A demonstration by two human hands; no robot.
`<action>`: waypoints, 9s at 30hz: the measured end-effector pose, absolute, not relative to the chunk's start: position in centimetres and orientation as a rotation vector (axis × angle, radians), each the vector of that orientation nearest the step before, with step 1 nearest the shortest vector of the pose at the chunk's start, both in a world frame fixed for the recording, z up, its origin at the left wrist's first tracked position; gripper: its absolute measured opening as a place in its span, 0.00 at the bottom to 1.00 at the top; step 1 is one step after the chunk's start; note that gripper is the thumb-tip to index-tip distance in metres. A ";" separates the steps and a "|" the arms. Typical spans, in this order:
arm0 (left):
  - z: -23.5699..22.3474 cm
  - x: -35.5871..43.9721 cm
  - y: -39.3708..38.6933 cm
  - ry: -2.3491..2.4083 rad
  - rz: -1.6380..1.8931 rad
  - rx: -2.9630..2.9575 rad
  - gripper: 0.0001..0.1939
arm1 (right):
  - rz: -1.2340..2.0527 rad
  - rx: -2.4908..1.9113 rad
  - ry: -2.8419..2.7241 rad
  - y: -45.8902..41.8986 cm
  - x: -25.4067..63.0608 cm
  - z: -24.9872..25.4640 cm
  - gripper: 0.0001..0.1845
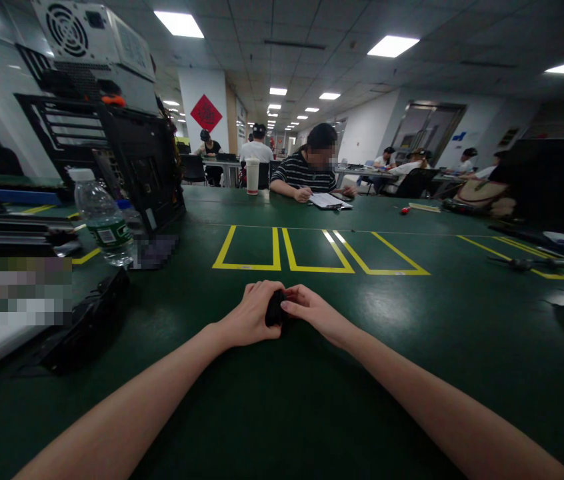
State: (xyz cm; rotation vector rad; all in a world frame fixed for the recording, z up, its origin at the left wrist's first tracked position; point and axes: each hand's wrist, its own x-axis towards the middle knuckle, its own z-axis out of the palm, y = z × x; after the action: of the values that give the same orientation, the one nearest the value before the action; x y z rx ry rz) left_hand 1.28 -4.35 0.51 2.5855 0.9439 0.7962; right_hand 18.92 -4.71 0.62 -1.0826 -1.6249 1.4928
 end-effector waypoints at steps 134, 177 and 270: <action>0.9 1.1 -4.6 0.958 0.795 2.587 0.29 | 1.515 -1.037 -1.588 -5.1 18.6 0.9 0.15; 0.4 1.2 -4.4 0.954 0.827 2.607 0.29 | 1.481 -1.056 -1.568 -4.9 18.5 0.4 0.16; 0.6 1.1 -4.6 0.973 0.780 2.597 0.27 | 1.429 -1.091 -1.522 -4.9 17.9 0.3 0.19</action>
State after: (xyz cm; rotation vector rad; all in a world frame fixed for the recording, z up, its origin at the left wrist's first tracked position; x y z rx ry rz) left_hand 1.09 -4.58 0.64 2.5975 0.9726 0.7800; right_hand 17.91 -4.86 0.33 -1.0905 -1.5220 1.4294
